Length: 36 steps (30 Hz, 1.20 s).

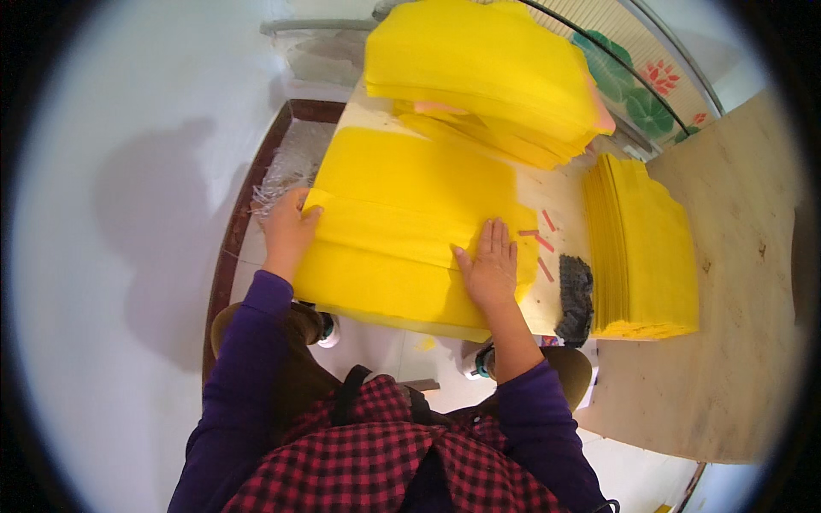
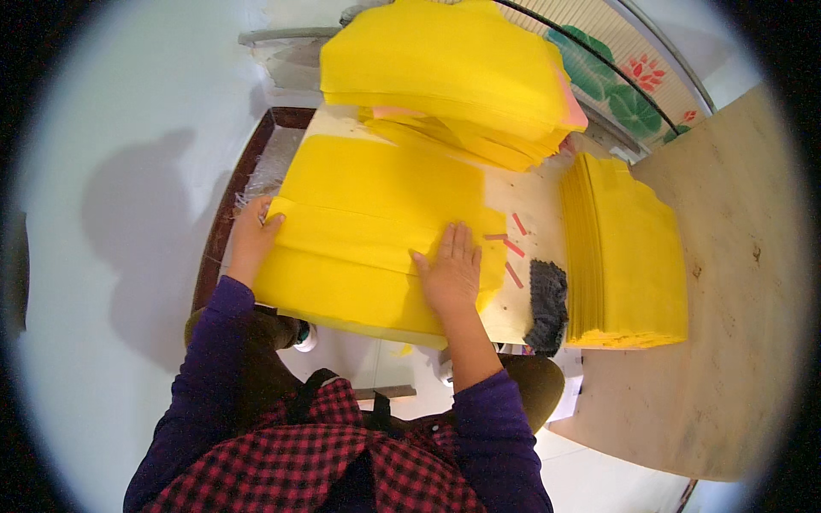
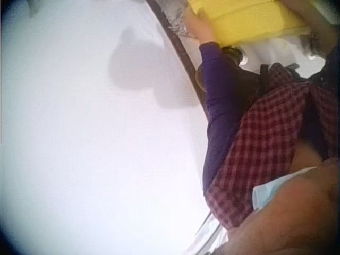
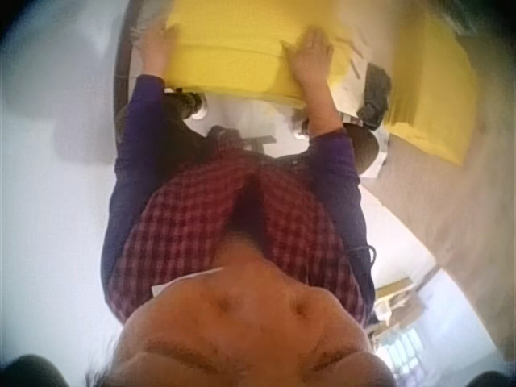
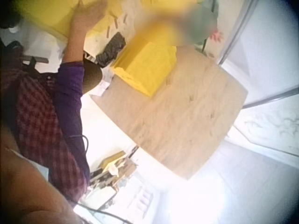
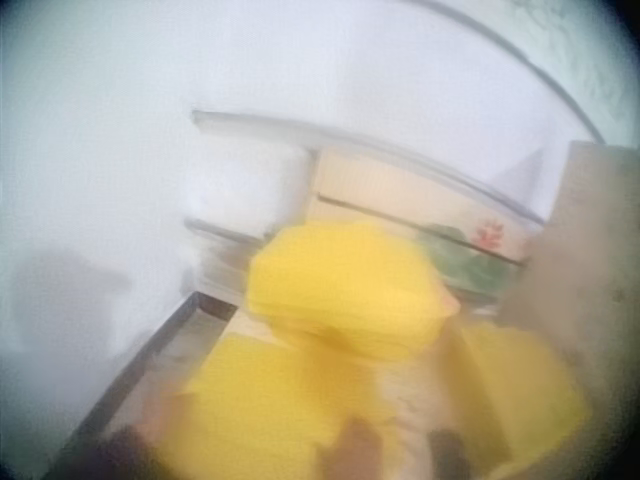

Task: The person folds yellow paper sheets by hand on a table, aligning edges and pressing creases. They repeatedly pick up sheets, fold them in half, and stack the folded pieces into a growing pile.

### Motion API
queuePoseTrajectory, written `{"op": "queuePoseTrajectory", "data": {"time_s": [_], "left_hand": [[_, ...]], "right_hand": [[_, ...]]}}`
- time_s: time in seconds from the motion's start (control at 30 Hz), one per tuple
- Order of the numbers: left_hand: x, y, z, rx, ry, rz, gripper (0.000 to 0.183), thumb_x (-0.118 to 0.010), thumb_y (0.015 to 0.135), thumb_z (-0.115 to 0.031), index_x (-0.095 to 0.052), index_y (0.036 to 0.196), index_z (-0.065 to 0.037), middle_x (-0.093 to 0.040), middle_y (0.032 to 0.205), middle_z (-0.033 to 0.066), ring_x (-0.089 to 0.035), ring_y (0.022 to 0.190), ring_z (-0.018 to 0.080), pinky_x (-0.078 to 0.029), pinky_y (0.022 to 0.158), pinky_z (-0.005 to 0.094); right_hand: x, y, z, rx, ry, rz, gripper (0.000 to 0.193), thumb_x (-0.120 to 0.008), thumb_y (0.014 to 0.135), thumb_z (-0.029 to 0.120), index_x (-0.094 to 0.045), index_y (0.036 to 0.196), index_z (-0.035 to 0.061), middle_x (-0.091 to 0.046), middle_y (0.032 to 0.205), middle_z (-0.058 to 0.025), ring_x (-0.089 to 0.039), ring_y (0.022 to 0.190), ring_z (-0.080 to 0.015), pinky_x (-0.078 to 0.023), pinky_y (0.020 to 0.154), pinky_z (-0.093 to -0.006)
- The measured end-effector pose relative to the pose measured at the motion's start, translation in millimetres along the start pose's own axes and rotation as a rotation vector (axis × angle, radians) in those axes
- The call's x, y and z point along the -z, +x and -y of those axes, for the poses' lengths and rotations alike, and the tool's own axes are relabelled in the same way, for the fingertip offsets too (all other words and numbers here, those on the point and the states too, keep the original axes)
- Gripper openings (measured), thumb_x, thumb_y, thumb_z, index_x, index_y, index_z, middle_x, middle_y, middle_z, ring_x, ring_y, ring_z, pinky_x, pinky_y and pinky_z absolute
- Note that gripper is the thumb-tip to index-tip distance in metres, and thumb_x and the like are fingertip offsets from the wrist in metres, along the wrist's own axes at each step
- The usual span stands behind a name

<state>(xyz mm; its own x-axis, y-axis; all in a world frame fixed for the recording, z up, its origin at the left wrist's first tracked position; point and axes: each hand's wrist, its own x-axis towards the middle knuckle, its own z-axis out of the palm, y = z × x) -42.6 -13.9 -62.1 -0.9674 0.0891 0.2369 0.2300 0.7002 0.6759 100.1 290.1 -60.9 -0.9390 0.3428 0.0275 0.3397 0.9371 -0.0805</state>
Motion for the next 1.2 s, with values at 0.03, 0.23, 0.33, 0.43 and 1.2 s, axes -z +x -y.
{"op": "queuePoseTrajectory", "data": {"time_s": [0.03,0.23,0.33,0.43,1.2], "left_hand": [[2.2,-1.6,-5.7,-0.011,0.024,-0.054,0.042,-0.069,0.082,-0.021,-0.058,0.118,-0.002,-0.064,0.111,0.0185,-0.059,0.103,0.0345,-0.047,0.089,0.0427],[-35.9,-50.6,-93.6,-0.488,-0.018,0.187,0.053,-0.053,0.092,-0.022,-0.04,0.138,0.0,-0.039,0.144,0.0222,-0.032,0.136,0.0372,-0.022,0.114,0.0466],[-82.2,-71.5,-151.6,-0.541,0.046,0.427,0.059,-0.046,0.095,-0.035,-0.038,0.14,0.002,-0.037,0.147,0.0191,-0.026,0.141,0.0331,-0.017,0.115,0.046],[-106.8,-68.7,-163.0,-0.433,0.064,0.45,0.062,-0.042,0.096,-0.041,-0.037,0.142,0.0,-0.034,0.15,0.0163,-0.024,0.142,0.0303,-0.014,0.116,0.0468],[-22.2,-34.1,-32.4,-0.079,0.459,0.257,0.062,-0.04,0.097,-0.039,-0.027,0.148,-0.005,-0.023,0.156,0.0098,-0.018,0.145,0.0263,-0.014,0.115,0.0508]], "right_hand": [[-0.3,-1.2,0.4,0.006,0.003,-0.016,0.081,-0.046,0.092,0.052,-0.023,0.147,-0.0022,-0.021,0.154,-0.0208,-0.019,0.144,-0.0313,-0.014,0.116,-0.0468],[-2.6,-1.7,0.3,-0.008,0.013,-0.008,0.082,-0.046,0.092,0.053,-0.022,0.148,-0.0008,-0.02,0.155,-0.0193,-0.017,0.145,-0.0299,-0.013,0.117,-0.0464],[-5.8,-0.1,-3.3,0.019,-0.1,0.007,0.082,-0.045,0.092,0.054,-0.021,0.148,0.0001,-0.018,0.156,-0.018,-0.015,0.146,-0.0289,-0.011,0.117,-0.0465],[-8.6,0.6,-5.4,0.028,-0.083,-0.006,0.08,-0.044,0.092,0.054,-0.022,0.148,0.0001,-0.018,0.156,-0.0185,-0.013,0.146,-0.0295,-0.011,0.117,-0.0475],[19.2,-10.0,5.4,-0.088,-0.054,-0.013,0.08,-0.045,0.093,0.052,-0.025,0.146,-0.0056,-0.02,0.155,-0.0215,-0.015,0.145,-0.0321,-0.009,0.116,-0.0508]]}}
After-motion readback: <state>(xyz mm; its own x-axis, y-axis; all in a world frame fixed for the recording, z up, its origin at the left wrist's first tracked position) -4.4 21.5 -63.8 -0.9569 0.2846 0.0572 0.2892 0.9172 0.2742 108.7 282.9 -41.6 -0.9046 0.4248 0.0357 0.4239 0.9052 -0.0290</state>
